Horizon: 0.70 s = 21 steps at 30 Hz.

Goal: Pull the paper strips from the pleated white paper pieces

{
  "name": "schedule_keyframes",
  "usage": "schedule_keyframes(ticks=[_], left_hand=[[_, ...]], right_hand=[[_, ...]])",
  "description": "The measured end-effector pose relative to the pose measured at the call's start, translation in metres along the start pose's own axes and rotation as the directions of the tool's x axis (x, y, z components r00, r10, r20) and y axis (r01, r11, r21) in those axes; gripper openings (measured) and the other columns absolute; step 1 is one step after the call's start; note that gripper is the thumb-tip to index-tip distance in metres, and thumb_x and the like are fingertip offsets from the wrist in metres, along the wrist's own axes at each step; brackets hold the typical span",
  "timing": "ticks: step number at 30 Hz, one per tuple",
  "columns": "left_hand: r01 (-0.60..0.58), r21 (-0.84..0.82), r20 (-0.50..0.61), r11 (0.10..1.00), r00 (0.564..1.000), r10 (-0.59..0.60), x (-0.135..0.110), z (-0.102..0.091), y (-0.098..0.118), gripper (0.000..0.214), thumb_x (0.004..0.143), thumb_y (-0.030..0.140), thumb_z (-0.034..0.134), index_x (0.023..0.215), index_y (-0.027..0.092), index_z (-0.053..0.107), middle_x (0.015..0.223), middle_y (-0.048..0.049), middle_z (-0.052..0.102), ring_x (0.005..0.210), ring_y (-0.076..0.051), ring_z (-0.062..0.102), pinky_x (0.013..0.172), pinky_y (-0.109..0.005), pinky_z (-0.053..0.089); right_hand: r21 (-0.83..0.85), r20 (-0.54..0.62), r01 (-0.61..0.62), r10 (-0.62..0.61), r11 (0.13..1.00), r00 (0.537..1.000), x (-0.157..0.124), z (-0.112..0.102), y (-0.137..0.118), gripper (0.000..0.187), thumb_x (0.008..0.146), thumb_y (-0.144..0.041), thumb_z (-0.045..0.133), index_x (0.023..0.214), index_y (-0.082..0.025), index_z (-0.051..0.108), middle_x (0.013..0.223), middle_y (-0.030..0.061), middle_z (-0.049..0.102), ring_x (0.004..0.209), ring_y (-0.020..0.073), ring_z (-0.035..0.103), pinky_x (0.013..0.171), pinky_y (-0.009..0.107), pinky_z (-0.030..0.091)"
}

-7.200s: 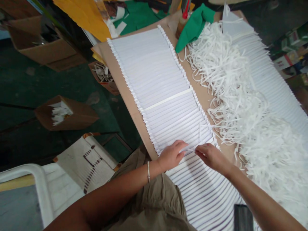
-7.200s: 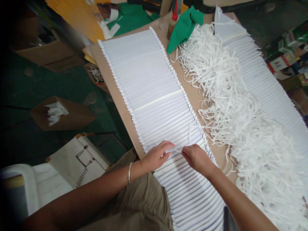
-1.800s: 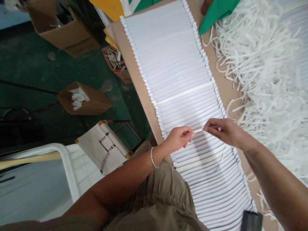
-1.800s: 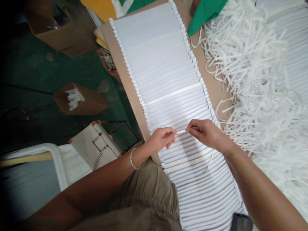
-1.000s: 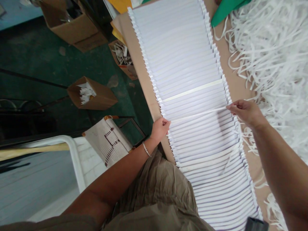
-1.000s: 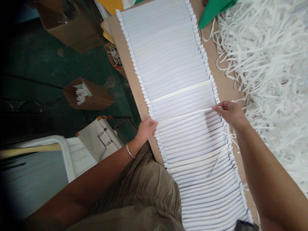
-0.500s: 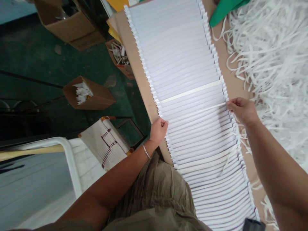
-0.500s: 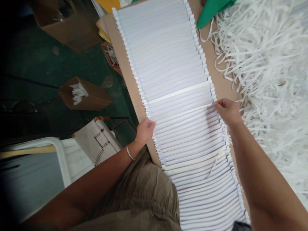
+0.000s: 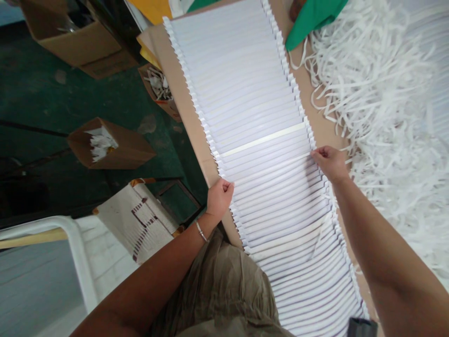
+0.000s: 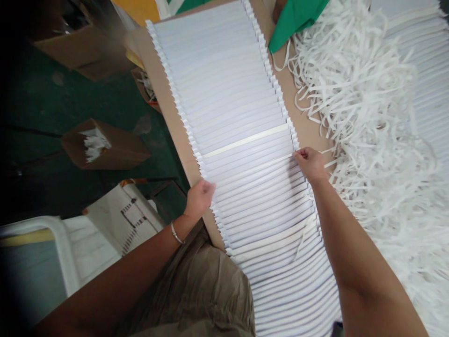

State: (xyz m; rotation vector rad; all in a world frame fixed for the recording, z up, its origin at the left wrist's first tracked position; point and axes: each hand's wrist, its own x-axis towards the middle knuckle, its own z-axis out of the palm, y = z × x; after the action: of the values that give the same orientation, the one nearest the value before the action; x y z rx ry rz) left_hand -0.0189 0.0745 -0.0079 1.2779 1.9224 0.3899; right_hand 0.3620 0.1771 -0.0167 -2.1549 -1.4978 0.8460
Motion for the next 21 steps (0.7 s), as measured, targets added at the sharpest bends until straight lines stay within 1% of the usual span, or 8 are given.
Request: schedule_keyframes(ticks=[3, 5, 9, 12, 17, 21], left_hand=[[0.004, -0.007, 0.003, 1.0, 1.0, -0.004, 0.001, 0.001, -0.001, 0.022, 0.086, 0.037, 0.057, 0.07, 0.022, 0.056, 0.061, 0.0018, 0.061, 0.064, -0.016, 0.061, 0.062, -0.025, 0.042], [0.005, -0.015, 0.007, 1.0, 1.0, -0.005, 0.001, 0.001, -0.001, 0.023, 0.086, 0.037, 0.057, 0.069, 0.022, 0.056, 0.061, 0.0017, 0.061, 0.064, -0.016, 0.06, 0.062, -0.025, 0.041], [-0.014, 0.012, -0.008, 1.0, 1.0, 0.014, 0.001, 0.001, -0.001, 0.021, 0.087, 0.036, 0.057, 0.071, 0.022, 0.057, 0.066, 0.0005, 0.064, 0.065, -0.016, 0.061, 0.064, -0.026, 0.042], [-0.015, 0.053, -0.021, 0.998, 1.0, 0.016, 0.0, 0.001, 0.0, 0.02, 0.087, 0.034, 0.056, 0.073, 0.021, 0.059, 0.069, -0.0001, 0.066, 0.067, -0.016, 0.062, 0.067, -0.026, 0.044], [-0.001, 0.066, -0.017, 0.998, 1.0, 0.002, -0.001, 0.0, 0.002, 0.02, 0.089, 0.033, 0.055, 0.075, 0.02, 0.061, 0.071, -0.0006, 0.069, 0.069, -0.016, 0.064, 0.069, -0.026, 0.046], [0.002, 0.103, -0.008, 0.995, 1.0, -0.001, -0.002, 0.0, 0.005, 0.02, 0.089, 0.033, 0.055, 0.074, 0.021, 0.059, 0.071, -0.0007, 0.068, 0.07, -0.017, 0.064, 0.069, -0.026, 0.046]], right_hand=[[-0.043, -0.072, -0.01, 0.006, 0.999, 0.997, -0.001, 0.004, -0.007, 0.026, 0.075, -0.044, 0.064, 0.077, -0.018, 0.063, 0.064, 0.0007, 0.061, 0.06, 0.0152, 0.053, 0.063, 0.03, 0.043], [-0.074, -0.089, 0.001, -0.007, 0.997, 0.996, -0.002, 0.007, -0.011, 0.025, 0.075, -0.043, 0.064, 0.076, -0.018, 0.062, 0.064, 0.001, 0.061, 0.062, 0.0158, 0.054, 0.065, 0.031, 0.043], [-0.105, -0.076, 0.009, -0.017, 0.994, 0.997, -0.002, 0.01, -0.014, 0.024, 0.076, -0.042, 0.062, 0.076, -0.018, 0.062, 0.065, 0.002, 0.062, 0.063, 0.0164, 0.055, 0.065, 0.031, 0.043], [-0.137, -0.093, 0.017, -0.03, 0.99, 0.995, -0.002, 0.011, -0.013, 0.021, 0.075, -0.04, 0.063, 0.076, -0.019, 0.063, 0.065, 0.0019, 0.062, 0.063, 0.0169, 0.055, 0.066, 0.031, 0.043], [-0.165, -0.096, 0.043, -0.06, 0.985, 0.994, -0.001, 0.013, -0.007, 0.023, 0.075, -0.042, 0.062, 0.076, -0.019, 0.063, 0.064, 0.002, 0.062, 0.063, 0.018, 0.056, 0.064, 0.031, 0.043], [-0.17, -0.096, 0.04, -0.057, 0.985, 0.994, 0.001, 0.018, -0.007, 0.022, 0.076, -0.041, 0.061, 0.078, -0.019, 0.063, 0.066, 0.0029, 0.063, 0.063, 0.0183, 0.056, 0.064, 0.032, 0.044]])
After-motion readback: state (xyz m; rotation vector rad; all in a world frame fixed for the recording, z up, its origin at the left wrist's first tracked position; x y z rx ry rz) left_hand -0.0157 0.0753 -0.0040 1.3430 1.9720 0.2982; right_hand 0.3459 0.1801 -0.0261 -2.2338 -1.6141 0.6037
